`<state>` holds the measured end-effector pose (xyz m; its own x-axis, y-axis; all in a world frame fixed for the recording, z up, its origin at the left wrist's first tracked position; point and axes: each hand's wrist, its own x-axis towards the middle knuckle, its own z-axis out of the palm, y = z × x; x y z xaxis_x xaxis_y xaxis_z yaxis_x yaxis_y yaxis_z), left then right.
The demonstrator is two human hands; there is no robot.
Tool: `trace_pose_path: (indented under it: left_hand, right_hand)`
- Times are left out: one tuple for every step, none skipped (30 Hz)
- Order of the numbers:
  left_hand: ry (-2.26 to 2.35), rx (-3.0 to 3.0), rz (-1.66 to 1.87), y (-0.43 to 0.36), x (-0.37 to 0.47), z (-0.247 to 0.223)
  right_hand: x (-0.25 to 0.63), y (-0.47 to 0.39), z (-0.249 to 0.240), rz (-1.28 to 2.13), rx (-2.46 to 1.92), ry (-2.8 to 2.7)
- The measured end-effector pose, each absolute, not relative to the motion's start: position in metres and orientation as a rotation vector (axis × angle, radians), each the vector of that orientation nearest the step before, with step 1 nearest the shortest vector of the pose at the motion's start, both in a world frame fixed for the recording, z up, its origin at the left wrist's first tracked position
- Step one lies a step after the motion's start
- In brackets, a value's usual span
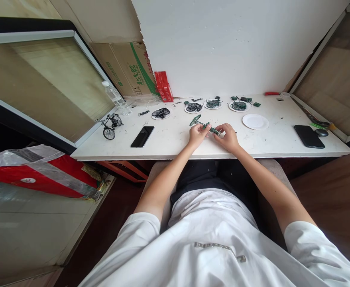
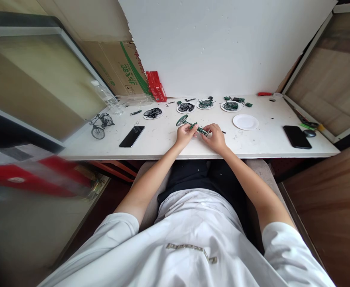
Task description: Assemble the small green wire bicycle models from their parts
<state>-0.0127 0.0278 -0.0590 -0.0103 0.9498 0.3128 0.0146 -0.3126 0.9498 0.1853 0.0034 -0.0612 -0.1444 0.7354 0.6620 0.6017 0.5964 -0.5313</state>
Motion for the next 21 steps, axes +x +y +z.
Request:
trace_pose_path:
  left_hand:
    - [1.059,1.447,1.441,0.0273,-0.0127,-0.0585]
    - [1.058,1.449,1.439,0.0267,-0.0127,-0.0579]
    - [1.058,1.449,1.436,0.0262,-0.0127,-0.0572]
    - [1.058,1.448,1.434,0.0256,-0.0127,-0.0565]
    - [1.06,1.444,1.433,0.0252,-0.0126,-0.0559]
    - [1.063,1.443,1.43,0.025,-0.0126,-0.0555]
    - [1.066,1.443,1.427,0.025,-0.0126,-0.0554]
    - [1.068,1.447,1.425,0.0251,-0.0127,-0.0555]
    - [1.067,1.452,1.422,0.0254,-0.0128,-0.0558]
    - [1.065,1.46,1.42,0.0258,-0.0129,-0.0564]
    - [1.06,1.467,1.419,0.0262,-0.013,-0.057]
    - [1.055,1.474,1.418,0.0266,-0.0131,-0.0576]
    - [1.05,1.479,1.418,0.0267,-0.0132,-0.058]
    - [1.044,1.484,1.416,0.0267,-0.0133,-0.0582]
    - [1.037,1.487,1.414,0.0265,-0.0133,-0.0581]
    - [1.029,1.489,1.413,0.026,-0.0133,-0.0577]
    - [1.021,1.491,1.411,0.0255,-0.0133,-0.0572]
    - [1.015,1.49,1.409,0.0248,-0.0132,-0.0565]
    - [1.011,1.488,1.409,0.0242,-0.0132,-0.0558]
    - [1.01,1.486,1.408,0.0237,-0.0131,-0.0551]
    - [1.011,1.483,1.407,0.0232,-0.013,-0.0546]
  right_hand:
    - [0.185,0.0032,-0.0613,0.163,-1.083,-1.838]
    - [0.1847,0.0029,-0.0615,0.158,-1.086,-1.839]
    - [0.1844,0.0026,-0.0617,0.153,-1.092,-1.839]
    - [0.1841,0.0023,-0.0618,0.147,-1.102,-1.839]
    - [0.1838,0.002,-0.062,0.143,-1.114,-1.84]
    - [0.1836,0.0018,-0.0621,0.141,-1.128,-1.842]
    - [0.1835,0.0016,-0.0622,0.139,-1.141,-1.844]
    - [0.1834,0.0015,-0.0623,0.137,-1.151,-1.846]
    - [0.1834,0.0014,-0.0624,0.135,-1.157,-1.848]
    - [0.1834,0.0014,-0.0625,0.133,-1.16,-1.849]
    - [0.1834,0.0013,-0.0625,0.131,-1.164,-1.849]
    - [0.1833,0.0013,-0.0626,0.129,-1.168,-1.848]
    - [0.1833,0.0012,-0.0625,0.127,-1.174,-1.847]
    - [0.1832,0.0011,-0.0625,0.127,-1.18,-1.847]
    - [0.1831,0.0009,-0.0624,0.127,-1.187,-1.847]
    - [0.183,0.0007,-0.0623,0.127,-1.194,-1.848]
    - [0.1829,0.0006,-0.0623,0.127,-1.199,-1.848]
    - [0.1827,0.0004,-0.0622,0.126,-1.201,-1.848]
    - [0.1826,0.0002,-0.0623,0.123,-1.2,-1.849]
    - [0.1824,0.0,-0.0624,0.12,-1.195,-1.848]
    - [0.1823,-0.0002,-0.0625,0.117,-1.189,-1.847]
